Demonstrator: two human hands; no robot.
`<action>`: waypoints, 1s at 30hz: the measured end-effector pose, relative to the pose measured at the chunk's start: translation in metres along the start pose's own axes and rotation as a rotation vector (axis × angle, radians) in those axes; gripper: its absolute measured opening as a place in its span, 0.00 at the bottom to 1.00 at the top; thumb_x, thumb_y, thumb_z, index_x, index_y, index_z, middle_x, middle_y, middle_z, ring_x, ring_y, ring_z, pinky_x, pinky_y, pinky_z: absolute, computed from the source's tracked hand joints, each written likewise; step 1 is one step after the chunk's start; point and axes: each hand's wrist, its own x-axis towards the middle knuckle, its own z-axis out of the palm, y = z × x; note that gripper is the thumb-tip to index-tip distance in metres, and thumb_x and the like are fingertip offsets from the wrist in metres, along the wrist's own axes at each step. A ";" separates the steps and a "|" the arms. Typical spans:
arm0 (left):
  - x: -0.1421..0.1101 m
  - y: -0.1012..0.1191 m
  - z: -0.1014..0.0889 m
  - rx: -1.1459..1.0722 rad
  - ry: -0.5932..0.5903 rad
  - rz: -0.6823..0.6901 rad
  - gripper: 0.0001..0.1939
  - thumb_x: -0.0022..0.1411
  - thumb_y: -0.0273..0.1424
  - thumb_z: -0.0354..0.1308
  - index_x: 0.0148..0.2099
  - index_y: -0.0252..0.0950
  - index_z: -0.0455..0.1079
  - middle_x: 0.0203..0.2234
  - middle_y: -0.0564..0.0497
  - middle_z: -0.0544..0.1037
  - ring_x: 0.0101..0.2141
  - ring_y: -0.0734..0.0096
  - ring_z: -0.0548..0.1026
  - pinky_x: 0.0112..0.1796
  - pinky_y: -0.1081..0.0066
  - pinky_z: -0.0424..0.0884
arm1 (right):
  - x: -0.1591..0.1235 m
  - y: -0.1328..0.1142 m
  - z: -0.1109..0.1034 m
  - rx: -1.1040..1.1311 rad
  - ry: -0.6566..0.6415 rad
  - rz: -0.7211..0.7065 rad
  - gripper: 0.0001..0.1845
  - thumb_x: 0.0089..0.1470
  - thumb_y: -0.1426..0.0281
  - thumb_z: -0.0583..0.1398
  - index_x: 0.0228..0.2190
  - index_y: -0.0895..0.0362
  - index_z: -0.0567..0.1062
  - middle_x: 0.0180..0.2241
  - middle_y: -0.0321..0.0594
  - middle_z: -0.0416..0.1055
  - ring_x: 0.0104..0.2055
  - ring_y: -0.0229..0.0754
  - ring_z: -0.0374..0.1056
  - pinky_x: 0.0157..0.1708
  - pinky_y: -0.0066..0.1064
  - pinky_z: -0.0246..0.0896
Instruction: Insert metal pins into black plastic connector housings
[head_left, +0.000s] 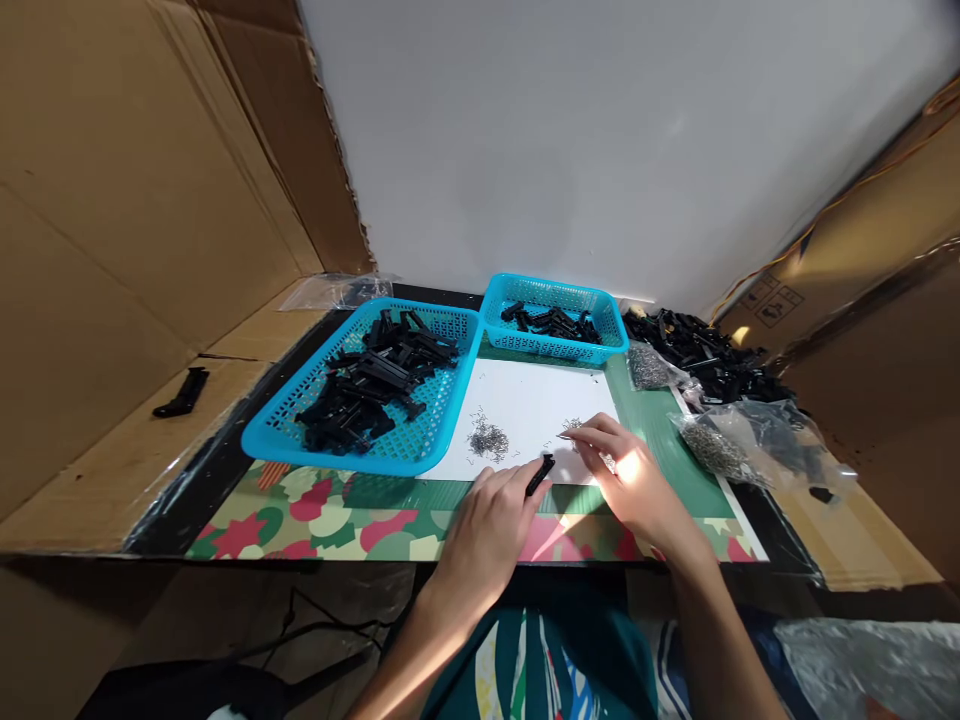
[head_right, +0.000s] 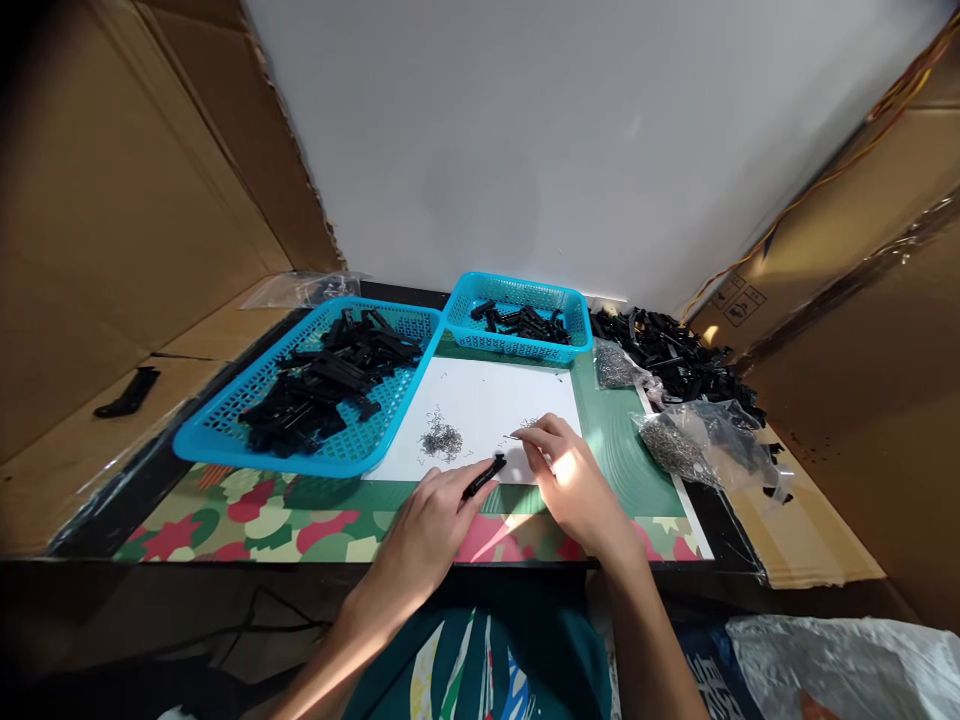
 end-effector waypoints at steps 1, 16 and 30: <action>0.000 0.000 0.000 0.004 0.002 0.001 0.16 0.77 0.34 0.57 0.63 0.39 0.74 0.52 0.48 0.86 0.49 0.53 0.83 0.49 0.57 0.78 | 0.000 0.002 -0.001 0.020 0.038 -0.005 0.15 0.72 0.67 0.55 0.46 0.52 0.83 0.44 0.44 0.74 0.46 0.48 0.73 0.45 0.39 0.67; -0.003 -0.004 0.008 0.055 0.067 0.052 0.17 0.78 0.37 0.55 0.63 0.39 0.74 0.50 0.46 0.86 0.47 0.53 0.83 0.47 0.57 0.77 | -0.003 0.021 -0.001 -0.199 -0.091 -0.115 0.06 0.65 0.71 0.64 0.36 0.51 0.83 0.44 0.44 0.74 0.48 0.53 0.66 0.50 0.45 0.64; -0.004 -0.001 0.002 -0.107 0.248 0.097 0.18 0.80 0.32 0.51 0.68 0.43 0.67 0.55 0.48 0.83 0.52 0.57 0.82 0.50 0.61 0.77 | -0.008 -0.010 -0.002 0.206 -0.019 0.136 0.08 0.72 0.63 0.53 0.44 0.51 0.71 0.30 0.32 0.65 0.32 0.41 0.61 0.34 0.33 0.55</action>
